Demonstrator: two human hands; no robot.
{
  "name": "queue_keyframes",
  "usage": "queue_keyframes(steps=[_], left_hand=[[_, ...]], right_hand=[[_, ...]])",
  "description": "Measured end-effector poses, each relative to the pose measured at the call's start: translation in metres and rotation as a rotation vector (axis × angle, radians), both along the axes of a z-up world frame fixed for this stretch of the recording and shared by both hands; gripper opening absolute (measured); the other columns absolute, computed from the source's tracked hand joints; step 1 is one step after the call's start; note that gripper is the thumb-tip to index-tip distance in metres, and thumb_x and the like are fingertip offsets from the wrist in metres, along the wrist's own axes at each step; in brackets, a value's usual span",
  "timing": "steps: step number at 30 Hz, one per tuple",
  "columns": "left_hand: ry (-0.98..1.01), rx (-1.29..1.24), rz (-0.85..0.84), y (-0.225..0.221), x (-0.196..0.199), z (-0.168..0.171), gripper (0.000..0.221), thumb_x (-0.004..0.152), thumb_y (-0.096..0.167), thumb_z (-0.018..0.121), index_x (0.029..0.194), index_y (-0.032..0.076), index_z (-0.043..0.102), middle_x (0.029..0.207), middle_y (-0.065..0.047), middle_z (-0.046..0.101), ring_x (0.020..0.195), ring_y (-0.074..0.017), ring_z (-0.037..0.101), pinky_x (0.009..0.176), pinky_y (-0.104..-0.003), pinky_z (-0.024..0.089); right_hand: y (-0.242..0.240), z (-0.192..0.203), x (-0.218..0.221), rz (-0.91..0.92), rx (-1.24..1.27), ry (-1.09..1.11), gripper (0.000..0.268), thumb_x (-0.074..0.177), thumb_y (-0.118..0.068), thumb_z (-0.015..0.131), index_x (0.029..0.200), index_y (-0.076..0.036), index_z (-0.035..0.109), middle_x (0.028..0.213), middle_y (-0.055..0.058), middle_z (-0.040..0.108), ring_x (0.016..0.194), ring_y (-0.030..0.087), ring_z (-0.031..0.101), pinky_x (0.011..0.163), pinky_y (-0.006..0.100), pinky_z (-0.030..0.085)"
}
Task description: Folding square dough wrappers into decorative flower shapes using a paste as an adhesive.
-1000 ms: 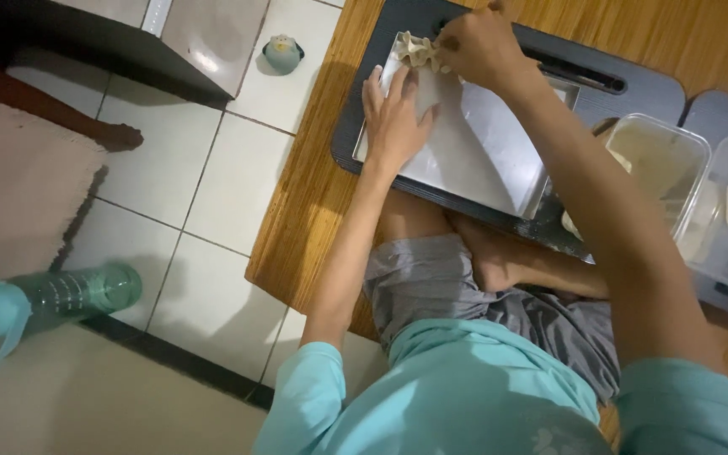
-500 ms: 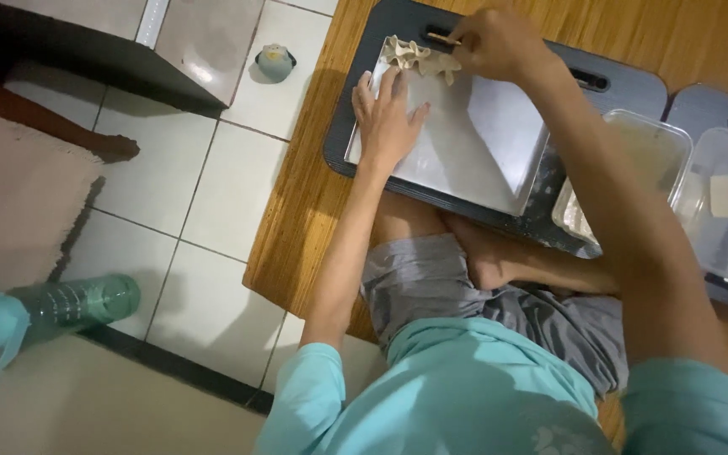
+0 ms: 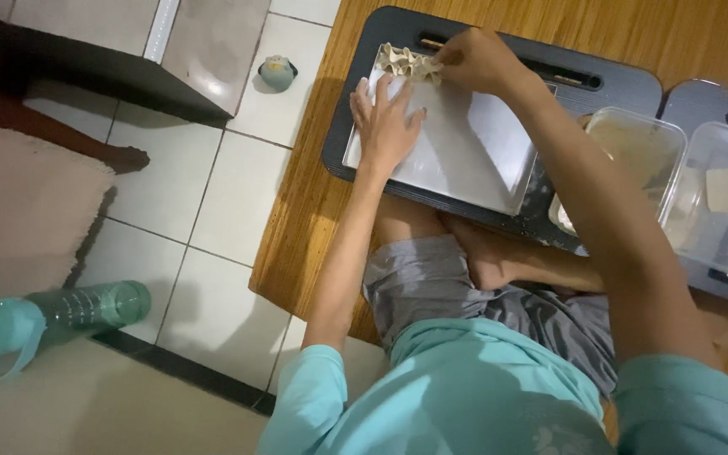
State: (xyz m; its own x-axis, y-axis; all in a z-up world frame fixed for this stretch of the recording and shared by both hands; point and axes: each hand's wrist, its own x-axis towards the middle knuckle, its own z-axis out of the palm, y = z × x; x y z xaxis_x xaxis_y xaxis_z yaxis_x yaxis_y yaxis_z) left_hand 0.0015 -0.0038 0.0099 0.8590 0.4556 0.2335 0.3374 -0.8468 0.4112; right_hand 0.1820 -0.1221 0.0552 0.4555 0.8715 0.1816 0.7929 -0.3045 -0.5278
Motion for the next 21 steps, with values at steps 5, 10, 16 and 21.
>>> queue_keyframes(steps=[5,10,16,21], left_hand=[[-0.008,-0.010,-0.001,-0.002,0.001,0.001,0.048,0.094,0.039,0.068,0.136,0.016,0.067,0.148,-0.016,0.038,0.142,-0.0539,0.022,0.119,-0.075,0.012],[-0.012,-0.009,0.004,-0.005,-0.003,0.013,0.048,0.092,0.035,0.070,0.137,0.018,0.066,0.146,-0.014,0.038,0.141,-0.0540,0.026,0.119,-0.076,0.013],[0.031,-0.030,0.007,-0.006,-0.002,0.014,0.052,0.094,0.038,0.067,0.143,0.020,0.062,0.149,-0.017,0.038,0.142,-0.0554,0.023,0.119,-0.077,0.007],[0.111,-0.030,-0.007,-0.005,-0.010,0.021,0.055,0.095,0.045,0.063,0.146,0.025,0.058,0.155,-0.015,0.035,0.148,-0.0493,0.017,0.121,-0.072,-0.002]], right_hand=[[0.002,-0.008,0.002,0.072,0.009,-0.033,0.038,0.078,-0.005,0.085,0.115,0.004,0.080,0.097,0.017,0.078,0.074,0.025,0.072,0.071,0.034,0.057],[0.001,-0.013,0.000,0.047,0.094,-0.151,0.027,0.081,-0.002,0.077,0.107,0.001,0.082,0.094,0.014,0.079,0.069,0.029,0.071,0.071,0.038,0.056],[-0.004,0.006,-0.015,0.021,0.066,-0.096,0.037,0.080,-0.001,0.080,0.117,0.002,0.079,0.100,0.017,0.079,0.074,0.029,0.073,0.071,0.037,0.057],[-0.052,0.057,-0.016,-0.037,-0.066,-0.049,0.045,0.091,-0.007,0.076,0.135,0.000,0.071,0.107,0.018,0.077,0.082,0.031,0.074,0.076,0.040,0.058]])
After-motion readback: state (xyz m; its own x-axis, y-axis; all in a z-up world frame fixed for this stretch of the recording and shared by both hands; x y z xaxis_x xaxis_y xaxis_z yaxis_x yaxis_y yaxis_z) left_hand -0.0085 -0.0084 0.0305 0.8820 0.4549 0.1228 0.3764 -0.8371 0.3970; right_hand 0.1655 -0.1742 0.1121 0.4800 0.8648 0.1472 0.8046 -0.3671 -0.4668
